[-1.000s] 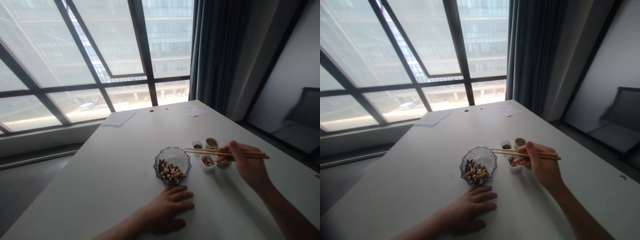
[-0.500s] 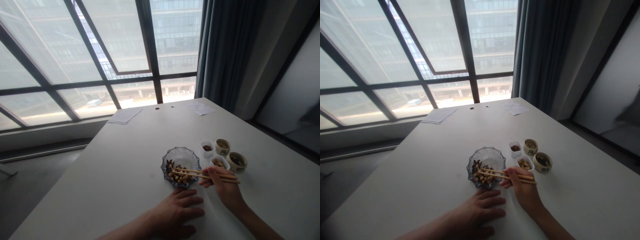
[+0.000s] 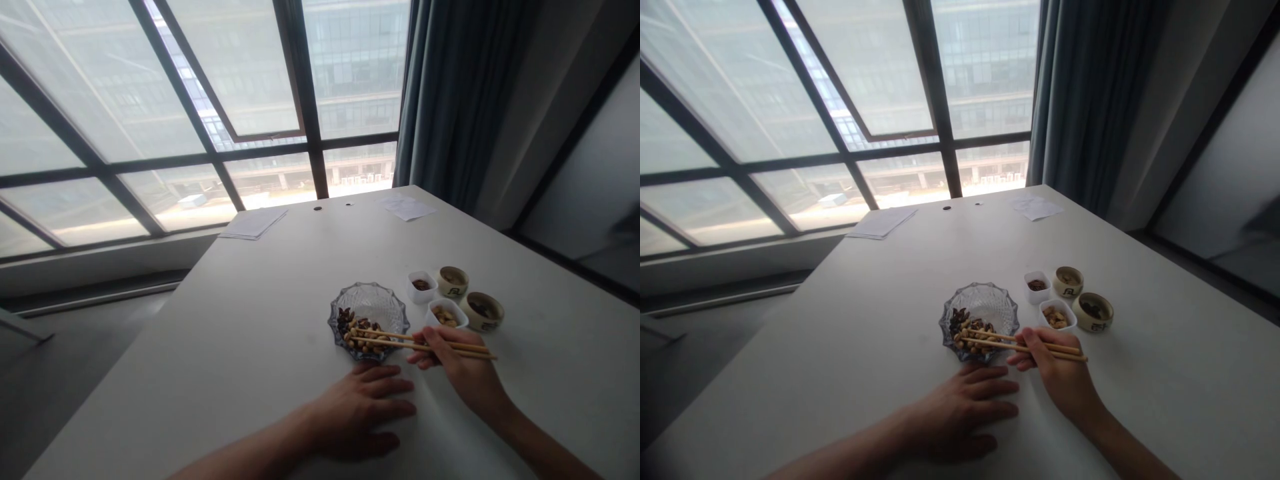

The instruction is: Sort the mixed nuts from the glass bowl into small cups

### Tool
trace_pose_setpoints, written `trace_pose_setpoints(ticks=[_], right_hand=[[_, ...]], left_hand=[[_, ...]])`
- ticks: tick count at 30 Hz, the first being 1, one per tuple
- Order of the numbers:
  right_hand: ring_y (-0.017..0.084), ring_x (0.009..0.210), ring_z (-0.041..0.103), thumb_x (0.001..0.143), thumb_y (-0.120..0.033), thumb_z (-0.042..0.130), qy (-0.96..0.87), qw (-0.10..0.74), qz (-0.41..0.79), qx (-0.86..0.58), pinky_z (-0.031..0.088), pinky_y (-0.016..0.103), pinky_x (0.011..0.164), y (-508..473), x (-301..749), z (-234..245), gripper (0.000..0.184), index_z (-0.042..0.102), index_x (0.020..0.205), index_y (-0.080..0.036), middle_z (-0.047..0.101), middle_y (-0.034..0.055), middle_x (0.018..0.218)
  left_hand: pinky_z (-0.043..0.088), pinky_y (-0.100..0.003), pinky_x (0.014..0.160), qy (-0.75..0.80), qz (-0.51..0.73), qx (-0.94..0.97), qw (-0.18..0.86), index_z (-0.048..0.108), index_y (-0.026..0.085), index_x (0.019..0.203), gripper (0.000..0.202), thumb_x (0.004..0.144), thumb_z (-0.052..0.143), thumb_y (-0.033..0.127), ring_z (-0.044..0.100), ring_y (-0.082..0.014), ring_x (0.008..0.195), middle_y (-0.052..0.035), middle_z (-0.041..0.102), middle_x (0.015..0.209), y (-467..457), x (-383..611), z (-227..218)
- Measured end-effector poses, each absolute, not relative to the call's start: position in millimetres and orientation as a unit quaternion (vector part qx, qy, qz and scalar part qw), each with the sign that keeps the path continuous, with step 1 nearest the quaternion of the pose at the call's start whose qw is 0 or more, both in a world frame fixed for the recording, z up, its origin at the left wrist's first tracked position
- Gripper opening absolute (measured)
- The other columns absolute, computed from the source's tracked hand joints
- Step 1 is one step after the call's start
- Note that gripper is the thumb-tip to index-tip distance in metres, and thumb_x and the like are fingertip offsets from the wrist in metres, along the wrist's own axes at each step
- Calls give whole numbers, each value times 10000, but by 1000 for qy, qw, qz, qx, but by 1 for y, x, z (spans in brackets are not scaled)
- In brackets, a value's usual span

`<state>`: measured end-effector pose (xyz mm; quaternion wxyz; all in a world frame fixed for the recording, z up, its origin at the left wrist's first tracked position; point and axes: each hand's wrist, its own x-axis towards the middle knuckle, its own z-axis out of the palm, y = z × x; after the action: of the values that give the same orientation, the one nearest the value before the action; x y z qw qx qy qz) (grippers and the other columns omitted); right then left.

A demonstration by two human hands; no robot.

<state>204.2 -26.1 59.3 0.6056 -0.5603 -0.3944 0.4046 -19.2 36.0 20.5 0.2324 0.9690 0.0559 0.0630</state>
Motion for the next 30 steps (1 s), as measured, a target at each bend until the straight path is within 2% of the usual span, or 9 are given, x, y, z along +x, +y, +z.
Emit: trace_pose_setpoints(ticks=[8, 17, 23, 27, 30], right_hand=[[297, 653, 791, 793, -620, 798, -368, 635, 413, -539, 681, 364, 585, -20, 201, 42, 484, 803, 830, -137, 800, 136, 777], [289, 675, 796, 733, -576, 868, -292, 673, 430, -526, 684, 325, 587, -16, 208, 35, 482, 796, 843, -113, 808, 154, 867], [278, 686, 800, 788, -551, 838, -294, 671, 418, -537, 677, 298, 593, -15, 215, 41, 435, 796, 852, -123, 804, 136, 798], [294, 682, 799, 761, -585, 843, -317, 657, 416, -543, 677, 308, 585, -13, 217, 40, 474, 797, 828, -118, 801, 141, 777], [298, 676, 798, 743, -588, 855, -320, 654, 416, -545, 677, 310, 582, -13, 217, 39, 479, 797, 813, -118, 797, 140, 760]], left_hand=[[262, -488, 1256, 56, 57, 967, 240, 523, 287, 1490, 528, 997, 571, 472, 376, -316, 1508, -36, 470, 1602, 37, -20, 22], [294, -499, 1241, 58, 55, 966, 248, 533, 289, 1481, 523, 983, 602, 435, 402, -333, 1493, -64, 493, 1583, 37, -21, 27], [304, -488, 1239, 58, 56, 965, 249, 536, 288, 1469, 512, 982, 602, 429, 397, -321, 1497, -50, 482, 1593, 37, -21, 29], [308, -506, 1236, 60, 49, 964, 256, 536, 293, 1469, 515, 976, 612, 422, 401, -336, 1494, -58, 489, 1586, 36, -21, 31], [302, -478, 1246, 64, 47, 963, 257, 534, 300, 1464, 495, 991, 602, 432, 397, -317, 1498, -41, 485, 1591, 36, -21, 32]])
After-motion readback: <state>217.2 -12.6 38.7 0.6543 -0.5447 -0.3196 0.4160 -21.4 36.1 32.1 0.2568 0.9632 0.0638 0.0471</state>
